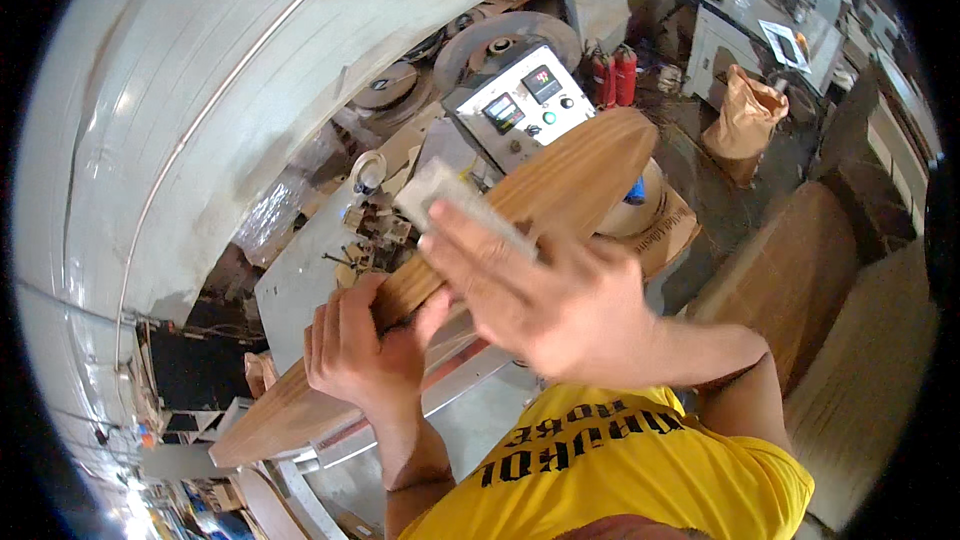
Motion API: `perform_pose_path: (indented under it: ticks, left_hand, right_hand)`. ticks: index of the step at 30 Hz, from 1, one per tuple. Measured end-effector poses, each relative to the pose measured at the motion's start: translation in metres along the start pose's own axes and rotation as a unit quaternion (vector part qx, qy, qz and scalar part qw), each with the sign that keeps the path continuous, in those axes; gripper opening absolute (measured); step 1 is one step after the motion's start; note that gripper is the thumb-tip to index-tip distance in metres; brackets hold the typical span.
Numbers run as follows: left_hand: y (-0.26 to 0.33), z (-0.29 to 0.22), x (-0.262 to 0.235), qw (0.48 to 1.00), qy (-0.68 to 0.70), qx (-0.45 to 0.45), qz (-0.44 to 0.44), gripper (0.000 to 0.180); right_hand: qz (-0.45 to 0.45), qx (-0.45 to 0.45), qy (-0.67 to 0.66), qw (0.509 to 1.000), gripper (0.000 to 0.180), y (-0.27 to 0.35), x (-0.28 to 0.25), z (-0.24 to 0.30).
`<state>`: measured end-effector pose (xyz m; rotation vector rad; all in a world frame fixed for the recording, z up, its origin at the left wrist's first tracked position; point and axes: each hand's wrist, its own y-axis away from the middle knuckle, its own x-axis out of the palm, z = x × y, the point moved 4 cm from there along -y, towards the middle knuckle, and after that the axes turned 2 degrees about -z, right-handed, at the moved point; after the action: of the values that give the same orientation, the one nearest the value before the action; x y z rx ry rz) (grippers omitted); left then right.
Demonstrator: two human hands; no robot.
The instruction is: The person cuts a strip of edging with scissors, applies it to the side of a wooden board using a heat gun, and sands the edge with a piece of sandpaper.
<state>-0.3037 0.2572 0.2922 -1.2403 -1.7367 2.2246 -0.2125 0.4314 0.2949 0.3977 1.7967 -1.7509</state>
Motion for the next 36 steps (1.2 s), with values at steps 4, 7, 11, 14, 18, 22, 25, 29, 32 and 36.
perform_pose_path:
  ticks: [4, 7, 11, 14, 18, 22, 25, 29, 32, 36]
  left_hand:
    - [-0.003, 0.002, 0.001, 0.999, -0.027, 0.011, -0.017, 0.065]
    - [-0.012, 0.0, 0.007, 0.999, -0.026, 0.021, -0.033, 0.064]
    - [-0.019, 0.001, 0.013, 0.997, -0.02, 0.043, -0.062, 0.061]
    - [-0.023, 0.003, 0.02, 0.999, -0.008, 0.018, -0.025, 0.052]
    - [-0.031, 0.01, 0.023, 0.999, -0.026, 0.021, -0.002, 0.05]
    - [-0.028, 0.024, 0.034, 1.0, -0.027, -0.003, -0.004, 0.061]
    - [-0.029, 0.031, 0.036, 0.999, -0.03, -0.032, 0.014, 0.071]
    - [-0.017, 0.063, 0.045, 0.998, -0.068, -0.015, -0.013, 0.069]
    - [-0.01, 0.08, 0.038, 0.995, -0.008, -0.097, 0.005, 0.084]
    - [-0.015, 0.09, 0.034, 0.982, -0.02, -0.182, 0.044, 0.099]
  right_hand:
    - [0.017, 0.091, 0.019, 0.996, 0.042, -0.003, -0.011, -0.061]
    - [0.098, 0.231, 0.092, 0.964, 0.035, 0.024, -0.01, -0.152]
    - [0.166, 0.474, -0.078, 0.861, 0.038, 0.153, -0.001, -0.26]
    - [0.021, 0.555, -0.099, 0.826, 0.042, 0.269, 0.011, -0.254]
    - [-0.022, 0.763, -0.188, 0.619, 0.045, 0.382, 0.043, -0.203]
    - [-0.02, 0.798, -0.233, 0.555, 0.048, 0.404, 0.063, -0.19]
    - [0.008, 0.808, -0.259, 0.529, 0.046, 0.421, 0.096, -0.234]
    - [0.136, 0.783, -0.279, 0.539, 0.033, 0.503, 0.195, -0.32]
    - [0.317, 0.754, -0.288, 0.497, 0.031, 0.53, 0.259, -0.337]
    - [0.522, 0.695, -0.227, 0.439, 0.041, 0.592, 0.326, -0.348]
